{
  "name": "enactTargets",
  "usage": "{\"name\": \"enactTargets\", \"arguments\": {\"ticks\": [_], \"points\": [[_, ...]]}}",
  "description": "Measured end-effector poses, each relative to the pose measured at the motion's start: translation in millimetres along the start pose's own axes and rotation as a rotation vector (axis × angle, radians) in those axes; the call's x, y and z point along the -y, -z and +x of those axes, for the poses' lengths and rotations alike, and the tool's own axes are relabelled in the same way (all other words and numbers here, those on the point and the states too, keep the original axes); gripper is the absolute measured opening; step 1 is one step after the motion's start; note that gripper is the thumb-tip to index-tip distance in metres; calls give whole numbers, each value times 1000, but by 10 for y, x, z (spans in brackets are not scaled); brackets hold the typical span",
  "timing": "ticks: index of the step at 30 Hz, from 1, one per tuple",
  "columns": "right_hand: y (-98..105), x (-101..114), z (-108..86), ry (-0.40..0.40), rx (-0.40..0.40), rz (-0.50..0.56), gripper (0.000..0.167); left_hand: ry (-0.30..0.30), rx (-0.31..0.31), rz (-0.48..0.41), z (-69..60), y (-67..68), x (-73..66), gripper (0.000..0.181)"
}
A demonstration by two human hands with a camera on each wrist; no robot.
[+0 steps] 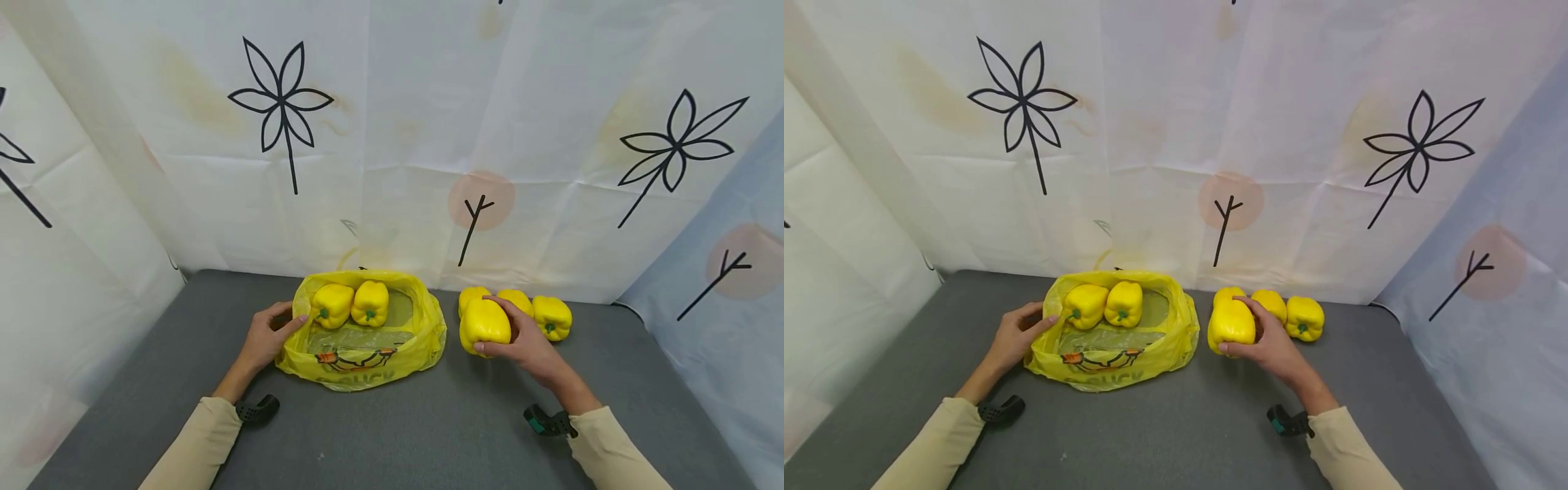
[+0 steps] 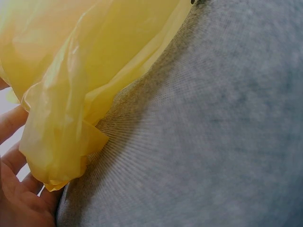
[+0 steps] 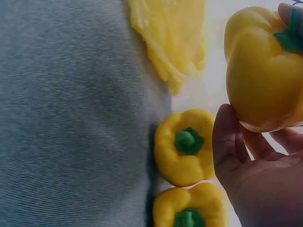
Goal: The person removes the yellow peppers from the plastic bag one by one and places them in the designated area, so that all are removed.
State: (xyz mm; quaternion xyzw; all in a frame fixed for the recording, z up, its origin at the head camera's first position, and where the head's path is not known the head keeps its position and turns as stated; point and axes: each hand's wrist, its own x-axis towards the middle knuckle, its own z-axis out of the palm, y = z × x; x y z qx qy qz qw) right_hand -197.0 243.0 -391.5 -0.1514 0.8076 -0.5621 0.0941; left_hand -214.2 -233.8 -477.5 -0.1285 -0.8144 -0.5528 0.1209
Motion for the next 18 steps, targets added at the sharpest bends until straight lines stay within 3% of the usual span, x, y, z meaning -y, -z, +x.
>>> {"name": "enactTargets", "arguments": {"ticks": [10, 18], "points": [[-16, -131, -33, -25, 22, -20, 84, -18, 4, -16, -1, -4, 4, 36], [-16, -180, -37, -43, 29, -47, 86, 14, 0, 19, 4, -9, -19, 36]]}}
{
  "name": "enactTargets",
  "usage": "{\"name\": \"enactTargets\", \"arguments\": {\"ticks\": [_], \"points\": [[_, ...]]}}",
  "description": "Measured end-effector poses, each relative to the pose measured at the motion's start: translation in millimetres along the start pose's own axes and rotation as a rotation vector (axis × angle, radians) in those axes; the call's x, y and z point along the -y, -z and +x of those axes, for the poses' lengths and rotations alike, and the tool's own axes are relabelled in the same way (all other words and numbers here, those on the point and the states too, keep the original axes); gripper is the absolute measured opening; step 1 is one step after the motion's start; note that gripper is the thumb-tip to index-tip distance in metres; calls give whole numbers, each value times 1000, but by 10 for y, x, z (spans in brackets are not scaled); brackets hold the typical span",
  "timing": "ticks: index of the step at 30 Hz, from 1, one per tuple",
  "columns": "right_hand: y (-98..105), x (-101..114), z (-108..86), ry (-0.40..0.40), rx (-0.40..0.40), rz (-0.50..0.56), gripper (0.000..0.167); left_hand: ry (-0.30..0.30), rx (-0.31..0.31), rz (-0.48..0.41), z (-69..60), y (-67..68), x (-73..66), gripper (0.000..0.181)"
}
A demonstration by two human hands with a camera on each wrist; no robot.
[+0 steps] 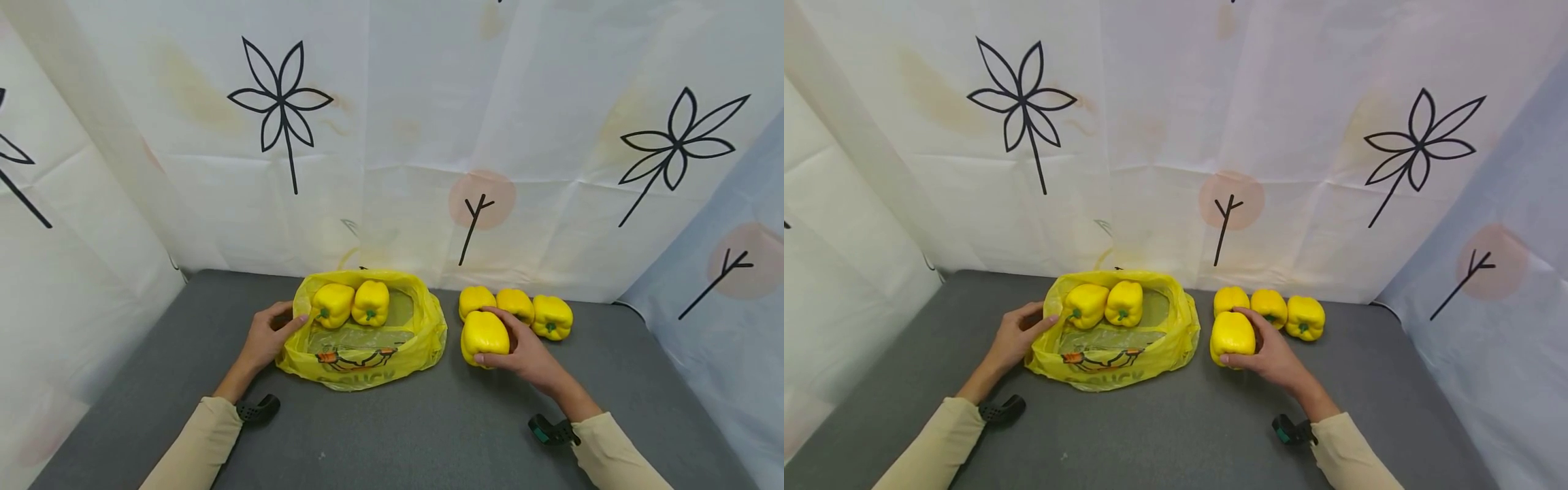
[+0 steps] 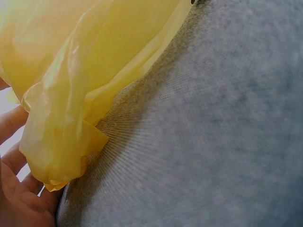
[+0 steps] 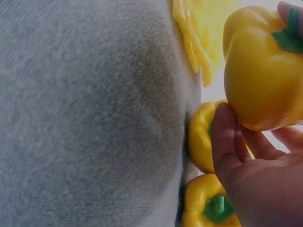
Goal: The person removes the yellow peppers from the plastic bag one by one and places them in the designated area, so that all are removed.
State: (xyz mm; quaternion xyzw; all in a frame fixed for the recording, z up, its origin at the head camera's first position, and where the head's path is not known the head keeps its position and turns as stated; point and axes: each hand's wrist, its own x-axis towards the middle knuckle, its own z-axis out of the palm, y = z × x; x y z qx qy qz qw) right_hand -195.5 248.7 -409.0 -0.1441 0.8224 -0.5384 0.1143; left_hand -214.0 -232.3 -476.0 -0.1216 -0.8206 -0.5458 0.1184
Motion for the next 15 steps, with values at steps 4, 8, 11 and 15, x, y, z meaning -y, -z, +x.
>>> {"name": "enactTargets", "arguments": {"ticks": [4, 8, 11, 15], "points": [[3, -27, -4, -12, -1, -19, 88, -10, 0, -7, 2, -8, 6, 37], [4, -61, 2, -22, -3, -38, 89, -13, 1, -4, 0, -4, 4, 37], [7, -85, 7, -27, -3, -51, 89, -7, 2, -12, -3, 1, 9, 37], [10, -108, 9, -20, -2, -83, 89, -13, -3, -29, -4, 8, 24, 36]]}}
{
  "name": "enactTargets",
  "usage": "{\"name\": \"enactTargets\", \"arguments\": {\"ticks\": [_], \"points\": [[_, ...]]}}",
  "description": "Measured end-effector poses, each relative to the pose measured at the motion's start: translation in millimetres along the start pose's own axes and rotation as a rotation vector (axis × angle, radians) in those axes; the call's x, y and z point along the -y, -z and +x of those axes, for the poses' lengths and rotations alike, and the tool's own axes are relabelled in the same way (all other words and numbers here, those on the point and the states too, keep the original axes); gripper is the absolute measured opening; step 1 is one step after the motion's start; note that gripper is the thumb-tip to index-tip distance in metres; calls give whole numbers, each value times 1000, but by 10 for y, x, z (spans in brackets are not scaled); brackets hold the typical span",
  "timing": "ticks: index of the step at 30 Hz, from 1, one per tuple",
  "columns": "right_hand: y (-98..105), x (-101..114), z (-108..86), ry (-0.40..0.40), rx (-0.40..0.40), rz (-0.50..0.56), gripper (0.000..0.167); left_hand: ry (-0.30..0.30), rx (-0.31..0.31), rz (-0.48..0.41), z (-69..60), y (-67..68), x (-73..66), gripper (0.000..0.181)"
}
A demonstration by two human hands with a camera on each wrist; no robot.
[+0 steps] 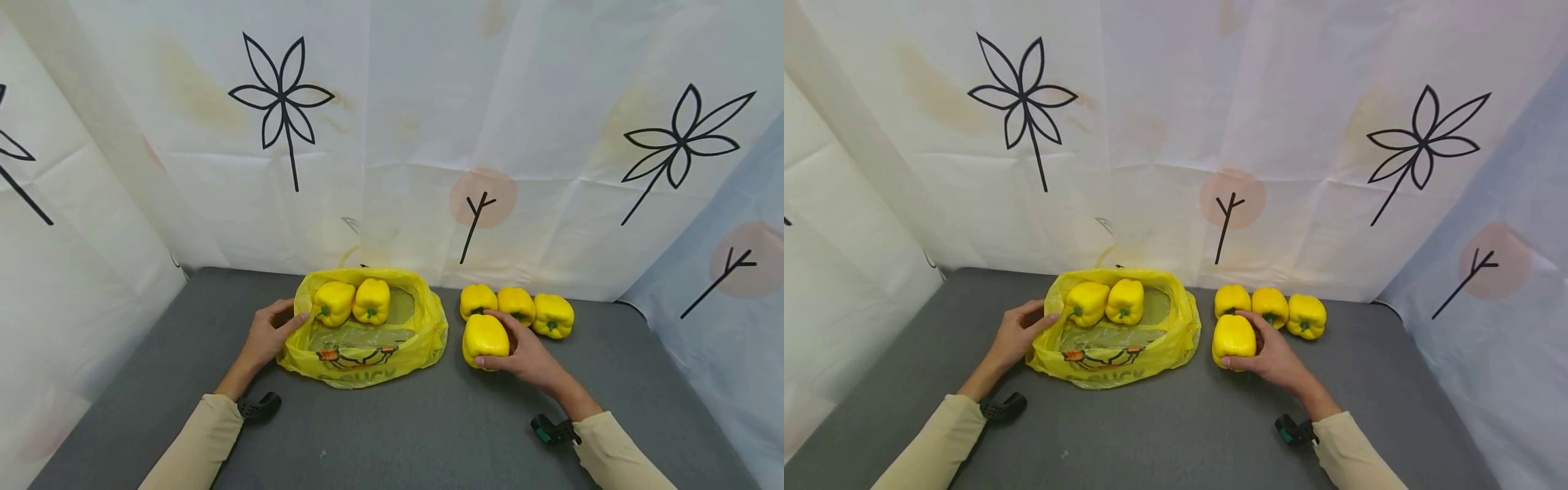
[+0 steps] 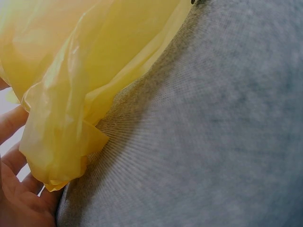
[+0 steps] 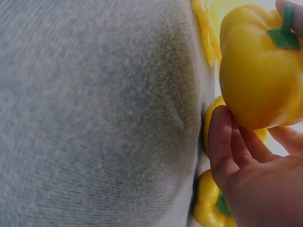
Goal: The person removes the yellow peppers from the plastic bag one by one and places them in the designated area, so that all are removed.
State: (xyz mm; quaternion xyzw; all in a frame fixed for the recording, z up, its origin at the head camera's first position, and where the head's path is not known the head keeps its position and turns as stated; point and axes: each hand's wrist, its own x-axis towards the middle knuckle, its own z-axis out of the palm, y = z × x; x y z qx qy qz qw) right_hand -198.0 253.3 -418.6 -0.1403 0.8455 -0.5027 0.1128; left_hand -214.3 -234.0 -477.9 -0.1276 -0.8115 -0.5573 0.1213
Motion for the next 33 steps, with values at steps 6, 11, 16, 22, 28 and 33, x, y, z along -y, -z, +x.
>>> {"name": "enactTargets", "arguments": {"ticks": [6, 11, 16, 22, 28, 33], "points": [[-11, -39, 3, -1, -2, -47, 87, -10, -3, 0, 5, -1, -6, 36], [-20, -43, 7, -21, 7, -68, 91, -17, -3, -2, 1, -2, 5, 36], [-36, -45, 10, -40, 8, -131, 92, -25, -1, 3, 0, -5, 9, 35], [-55, -70, 27, -59, 4, -180, 93, -12, 0, 15, 6, -8, 9, 36], [-74, -61, 40, -69, 0, -179, 94, -15, -4, 14, 5, -9, -5, 35], [-82, -54, 44, -65, -4, -182, 94, -13, -7, 6, 4, -8, -4, 35]]}}
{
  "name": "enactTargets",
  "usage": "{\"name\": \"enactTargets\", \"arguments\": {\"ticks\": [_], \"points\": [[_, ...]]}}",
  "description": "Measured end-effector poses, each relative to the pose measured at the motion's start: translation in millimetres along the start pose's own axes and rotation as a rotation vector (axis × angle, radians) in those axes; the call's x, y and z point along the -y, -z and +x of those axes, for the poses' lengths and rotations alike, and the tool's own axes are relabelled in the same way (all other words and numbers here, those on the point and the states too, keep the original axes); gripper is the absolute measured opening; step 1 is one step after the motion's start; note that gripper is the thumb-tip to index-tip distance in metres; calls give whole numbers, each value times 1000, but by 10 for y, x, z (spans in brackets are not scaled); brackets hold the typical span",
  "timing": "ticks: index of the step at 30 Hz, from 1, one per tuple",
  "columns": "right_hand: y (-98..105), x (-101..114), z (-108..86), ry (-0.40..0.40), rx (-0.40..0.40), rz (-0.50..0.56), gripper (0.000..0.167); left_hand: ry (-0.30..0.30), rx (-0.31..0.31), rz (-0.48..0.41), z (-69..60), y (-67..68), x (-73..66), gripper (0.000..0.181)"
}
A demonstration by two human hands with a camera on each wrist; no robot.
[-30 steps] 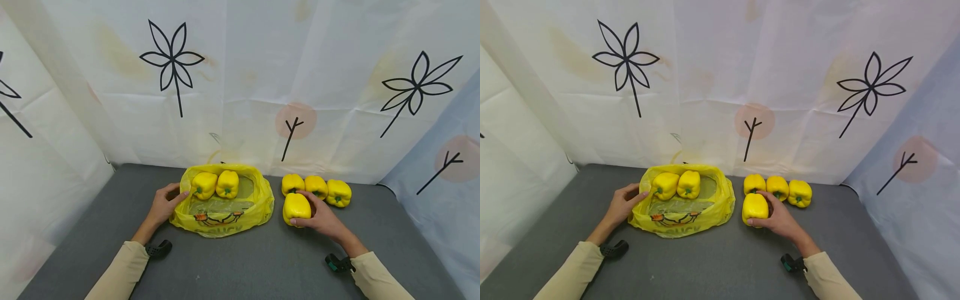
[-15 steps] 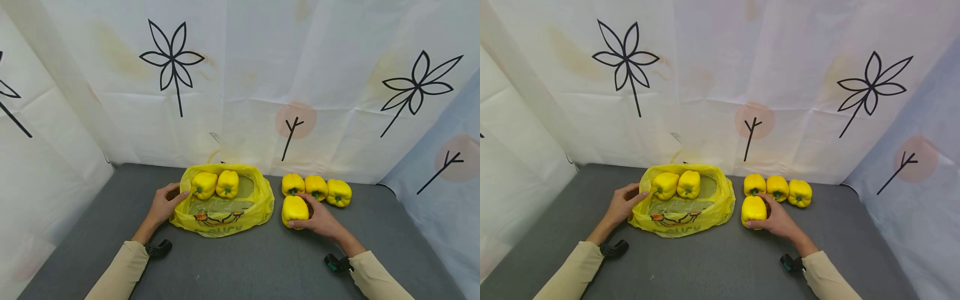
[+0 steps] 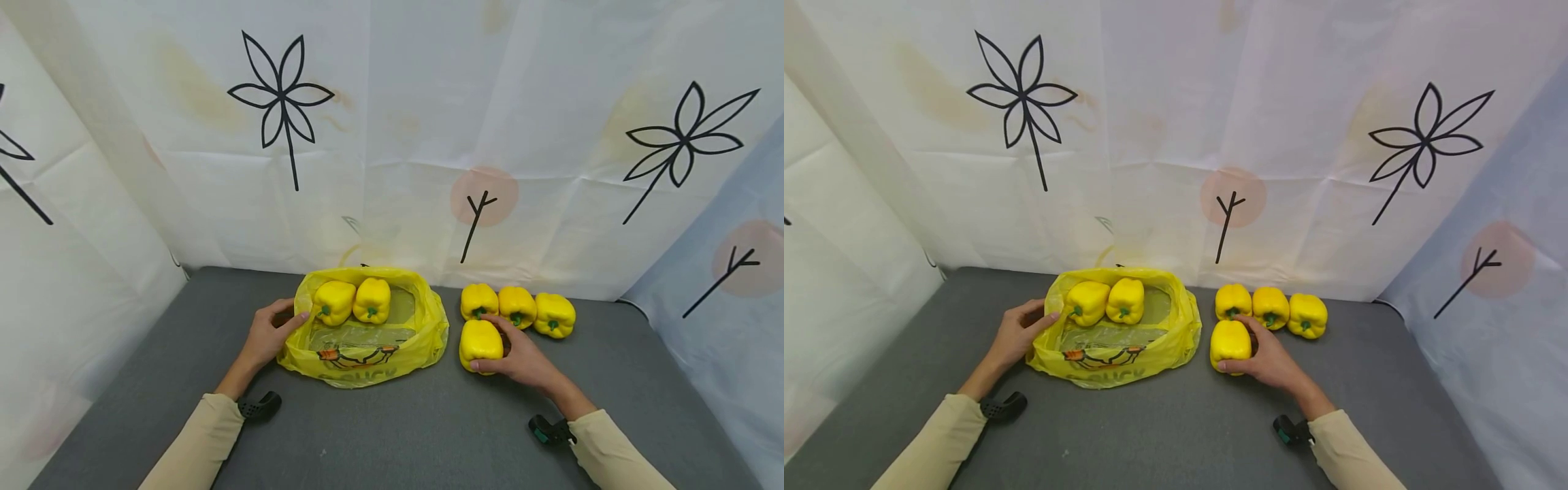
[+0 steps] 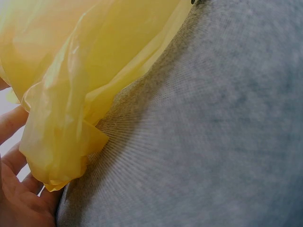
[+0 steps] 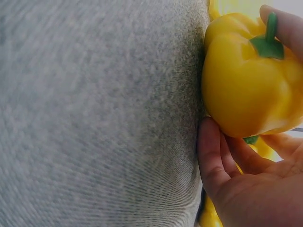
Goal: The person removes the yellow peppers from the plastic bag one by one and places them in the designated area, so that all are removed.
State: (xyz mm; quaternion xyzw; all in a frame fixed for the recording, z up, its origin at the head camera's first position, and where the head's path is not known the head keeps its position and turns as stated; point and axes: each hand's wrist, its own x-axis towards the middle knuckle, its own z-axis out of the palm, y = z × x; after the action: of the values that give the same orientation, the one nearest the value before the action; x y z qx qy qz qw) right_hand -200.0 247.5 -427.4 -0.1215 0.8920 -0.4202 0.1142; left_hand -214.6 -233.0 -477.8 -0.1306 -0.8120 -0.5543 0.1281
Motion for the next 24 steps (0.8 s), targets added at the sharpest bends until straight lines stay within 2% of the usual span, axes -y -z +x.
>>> {"name": "enactTargets", "arguments": {"ticks": [13, 24], "points": [[25, -13, 4, -1, 13, 2, 92, 5, 9, 0, 4, 11, -4, 36], [33, 14, -3, -11, 20, 44, 93, -7, 5, 4, 10, 12, 33, 35]]}}
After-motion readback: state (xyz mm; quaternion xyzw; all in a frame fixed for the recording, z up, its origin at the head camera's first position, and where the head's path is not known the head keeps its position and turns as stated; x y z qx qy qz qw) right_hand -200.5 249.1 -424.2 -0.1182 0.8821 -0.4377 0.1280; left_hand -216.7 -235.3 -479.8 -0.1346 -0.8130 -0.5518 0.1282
